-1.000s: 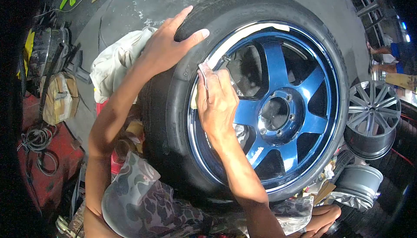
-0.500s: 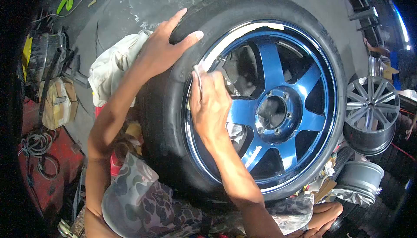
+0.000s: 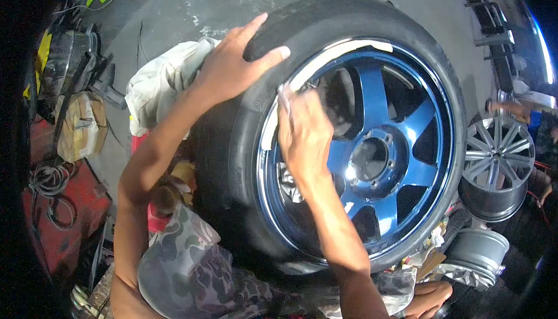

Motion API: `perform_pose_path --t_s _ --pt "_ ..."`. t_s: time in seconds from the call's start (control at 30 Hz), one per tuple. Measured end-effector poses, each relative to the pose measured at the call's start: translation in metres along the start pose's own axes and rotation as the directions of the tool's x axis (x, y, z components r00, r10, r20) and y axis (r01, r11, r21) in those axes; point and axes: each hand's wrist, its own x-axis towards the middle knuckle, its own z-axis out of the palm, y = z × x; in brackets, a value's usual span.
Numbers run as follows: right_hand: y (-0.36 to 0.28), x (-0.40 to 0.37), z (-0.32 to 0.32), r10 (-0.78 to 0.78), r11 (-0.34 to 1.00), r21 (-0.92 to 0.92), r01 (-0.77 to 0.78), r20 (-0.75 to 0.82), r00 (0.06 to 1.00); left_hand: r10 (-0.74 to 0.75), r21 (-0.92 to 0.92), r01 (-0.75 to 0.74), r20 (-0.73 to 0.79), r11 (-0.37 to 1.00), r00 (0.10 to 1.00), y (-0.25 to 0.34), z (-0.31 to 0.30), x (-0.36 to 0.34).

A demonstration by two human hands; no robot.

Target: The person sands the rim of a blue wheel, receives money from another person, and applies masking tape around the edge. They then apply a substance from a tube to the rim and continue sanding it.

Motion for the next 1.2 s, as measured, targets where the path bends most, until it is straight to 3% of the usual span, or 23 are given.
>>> perform_pose_path --t_s 0.13,0.2,0.27,0.3,0.33,0.4,0.47,0.53,0.67,0.73,0.83,0.87,0.93,0.97,1.0,1.07,1.13,1.2 --pt "-0.026 -0.027 -0.031 0.065 0.986 0.143 -0.089 0.161 0.985 0.053 -0.01 -0.053 -0.016 0.999 0.998 0.004 -0.003 -0.005" --pt "-0.023 -0.033 -0.048 0.174 0.98 0.08 -0.18 0.083 0.981 0.064 -0.093 -0.059 0.05 0.994 0.997 0.006 -0.011 -0.008" --pt "-0.013 -0.033 -0.06 0.277 0.961 0.009 -0.276 -0.028 0.961 0.099 -0.054 -0.096 0.045 0.994 0.994 0.001 -0.016 -0.019" --pt "-0.009 -0.035 -0.062 0.341 0.94 0.057 -0.338 -0.06 0.938 0.134 -0.022 -0.133 0.04 0.991 0.99 0.005 -0.022 -0.025" --pt "-0.005 -0.037 -0.063 0.403 0.913 0.107 -0.393 -0.087 0.911 0.075 0.014 -0.078 0.148 0.997 0.986 0.014 -0.033 -0.035" --pt "0.001 -0.043 -0.066 0.373 0.925 0.105 -0.365 -0.062 0.926 0.115 0.185 -0.147 0.173 0.972 0.978 0.028 -0.038 -0.056" --pt "0.003 -0.046 -0.065 0.343 0.936 0.095 -0.339 -0.03 0.939 0.147 0.163 -0.175 0.171 0.971 0.974 0.034 -0.031 -0.059" --pt "0.002 -0.048 -0.063 0.226 0.974 0.033 -0.224 -0.088 0.97 0.187 0.199 -0.198 0.075 0.96 0.98 0.04 -0.019 -0.061" --pt "-0.004 -0.049 -0.064 0.312 0.946 0.101 -0.309 -0.007 0.95 0.25 0.171 -0.24 -0.037 0.956 0.968 0.035 0.003 -0.036" --pt "-0.007 -0.043 -0.066 0.3 0.95 0.098 -0.298 -0.006 0.954 0.288 0.207 -0.267 -0.081 0.941 0.954 0.028 0.013 -0.016" --pt "-0.006 -0.038 -0.072 0.199 0.979 0.046 -0.196 -0.063 0.978 0.26 0.095 -0.243 -0.292 0.965 0.921 0.015 0.024 0.012" --pt "-0.003 -0.04 -0.073 0.195 0.98 0.044 -0.192 -0.063 0.979 0.259 0.093 -0.242 -0.296 0.966 0.92 0.016 0.019 0.011" --pt "0.003 -0.046 -0.074 0.321 0.93 0.2 -0.309 -0.027 0.947 0.469 0.178 -0.438 -0.222 0.881 0.855 0.014 0.006 0.007" --pt "0.002 -0.046 -0.073 0.32 0.93 0.199 -0.309 -0.024 0.947 0.53 0.243 -0.495 -0.105 0.834 0.841 0.019 -0.001 -0.004" --pt "0.002 -0.045 -0.072 0.381 0.903 0.218 -0.371 -0.005 0.925 0.528 0.242 -0.493 -0.105 0.836 0.843 0.02 -0.005 -0.017" --pt "0.003 -0.043 -0.074 0.445 0.871 0.228 -0.436 0.016 0.896 0.615 0.308 -0.625 0.142 0.717 0.776 0.021 -0.01 -0.044" --pt "0.007 -0.034 -0.074 0.613 0.717 0.304 -0.627 0.153 0.775 0.602 0.287 -0.621 0.164 0.729 0.782 0.027 -0.015 -0.064" --pt "0.01 -0.027 -0.07 0.574 0.686 0.438 -0.581 0.165 0.802 0.525 0.398 -0.586 0.261 0.706 0.81 0.033 -0.021 -0.076"
